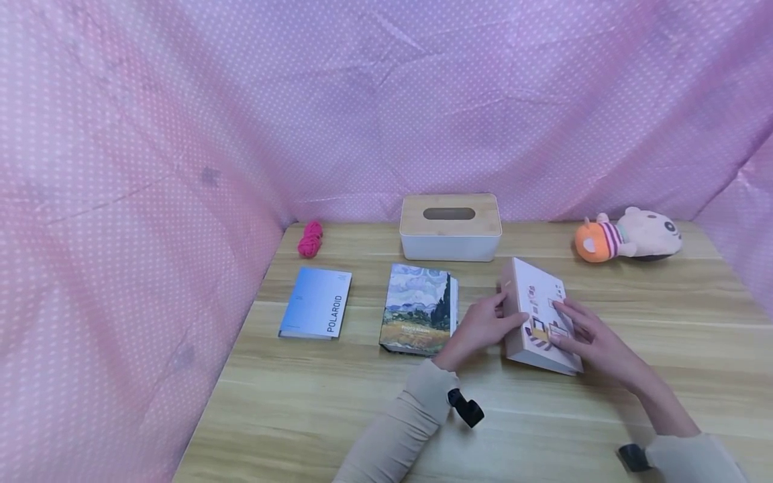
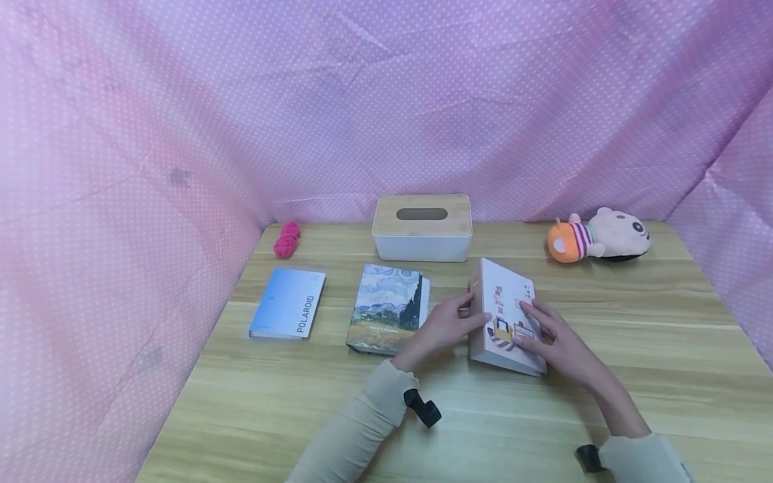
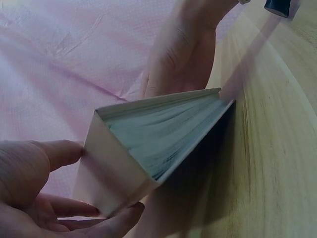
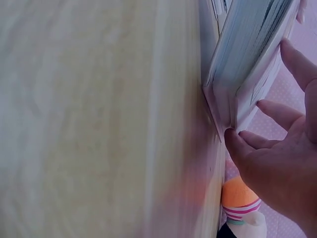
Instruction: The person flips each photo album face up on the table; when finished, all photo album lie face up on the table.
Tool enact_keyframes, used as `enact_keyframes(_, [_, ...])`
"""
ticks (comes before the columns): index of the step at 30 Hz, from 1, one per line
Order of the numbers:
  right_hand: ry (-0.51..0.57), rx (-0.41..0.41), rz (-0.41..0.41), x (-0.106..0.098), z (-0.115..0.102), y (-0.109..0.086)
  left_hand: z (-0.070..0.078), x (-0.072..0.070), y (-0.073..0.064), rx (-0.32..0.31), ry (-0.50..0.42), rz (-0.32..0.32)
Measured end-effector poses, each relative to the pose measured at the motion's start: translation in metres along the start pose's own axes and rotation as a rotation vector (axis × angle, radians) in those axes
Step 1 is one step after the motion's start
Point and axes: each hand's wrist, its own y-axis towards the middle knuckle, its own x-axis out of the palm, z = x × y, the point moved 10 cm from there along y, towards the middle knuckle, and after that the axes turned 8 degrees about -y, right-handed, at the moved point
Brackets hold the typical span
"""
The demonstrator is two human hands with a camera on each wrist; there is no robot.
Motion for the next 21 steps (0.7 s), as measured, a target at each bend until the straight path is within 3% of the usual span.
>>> enact_keyframes(9, [-0.071, 0.003, 0.008, 0.0, -0.001, 0.001, -0.008, 0.0, -0.002, -0.058, 0.056, 0.017])
enact_keyframes(21, [-0.18, -0.015, 0.042, -0.001, -0.002, -0.001, -0.02, 0.009, 0.001, -0.071, 0.079, 0.003])
